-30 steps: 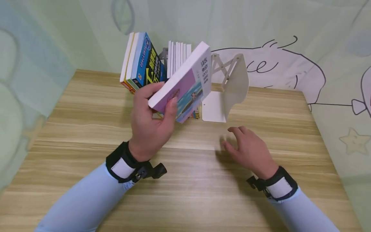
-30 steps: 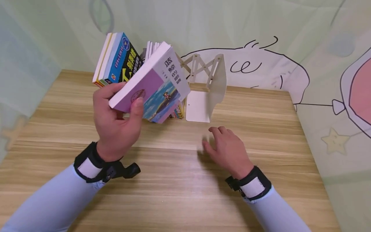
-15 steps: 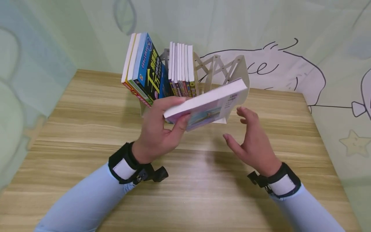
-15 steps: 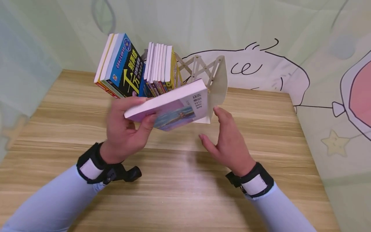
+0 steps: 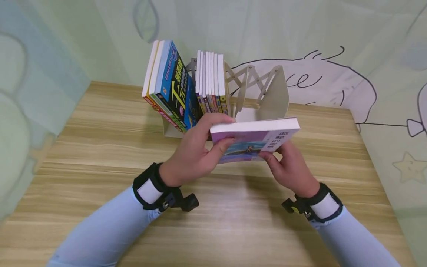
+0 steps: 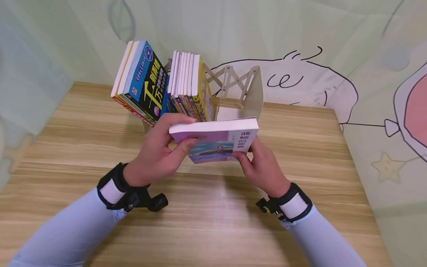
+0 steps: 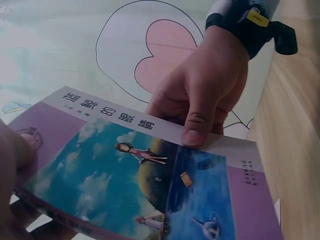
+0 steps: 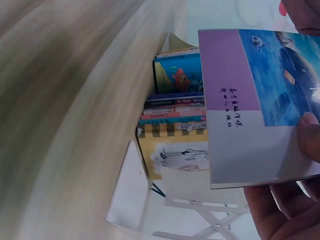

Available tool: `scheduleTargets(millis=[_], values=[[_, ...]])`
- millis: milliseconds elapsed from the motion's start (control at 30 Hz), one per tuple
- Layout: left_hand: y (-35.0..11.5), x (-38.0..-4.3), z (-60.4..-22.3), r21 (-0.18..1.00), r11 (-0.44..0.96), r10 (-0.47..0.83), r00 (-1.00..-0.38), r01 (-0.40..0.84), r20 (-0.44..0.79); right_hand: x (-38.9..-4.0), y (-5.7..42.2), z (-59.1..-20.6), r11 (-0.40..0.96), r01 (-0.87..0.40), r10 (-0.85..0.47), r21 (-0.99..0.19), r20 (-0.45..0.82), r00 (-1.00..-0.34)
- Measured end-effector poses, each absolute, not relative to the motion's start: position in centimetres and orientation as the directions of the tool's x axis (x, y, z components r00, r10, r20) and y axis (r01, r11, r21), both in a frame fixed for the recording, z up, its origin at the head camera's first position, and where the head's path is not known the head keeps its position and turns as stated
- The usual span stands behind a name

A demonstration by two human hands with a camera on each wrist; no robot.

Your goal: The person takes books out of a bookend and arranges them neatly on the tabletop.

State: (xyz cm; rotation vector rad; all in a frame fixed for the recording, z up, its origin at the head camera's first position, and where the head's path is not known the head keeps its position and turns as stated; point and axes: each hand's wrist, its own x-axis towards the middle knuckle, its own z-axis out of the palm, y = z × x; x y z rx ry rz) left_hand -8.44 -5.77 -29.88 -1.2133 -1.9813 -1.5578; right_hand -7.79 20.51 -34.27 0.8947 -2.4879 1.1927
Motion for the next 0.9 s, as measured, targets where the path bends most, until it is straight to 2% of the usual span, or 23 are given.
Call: scheduleTargets(millis=[133,333,533,700,900], values=[[-5.7,-8.6,-29.8,0.661,0.053,0.419,-0.618,0.748,0.665,-7.6,20.7,-34.9,0.445,-0.622,-0.402,-0.644,0.477,-0.782],[-5.8,-9.0,-30.1,0.751,0.01,0.443,-0.677,0.66,0.588,-7.4,21.1,-35.6,0.375,-0.625,-0.366,-0.685,0.509,-0.779],[-5.8,-9.6,-31.6,0.82,0.161,0.53,-0.749,0.55,0.398,-6.9,21.8,-35.6,0.31,-0.568,-0.282,-0.762,0.497,-0.821],[-5.8,-9.6,-33.0,0.854,0.25,0.588,-0.772,0.456,0.24,-7.0,22.1,-35.1,0.171,-0.534,-0.249,-0.828,0.488,-0.837],[-5.6,-9.1,-34.0,0.906,0.223,0.624,-0.767,0.36,0.151,-7.2,22.2,-34.5,0.07,-0.455,-0.216,-0.888,0.432,-0.876]])
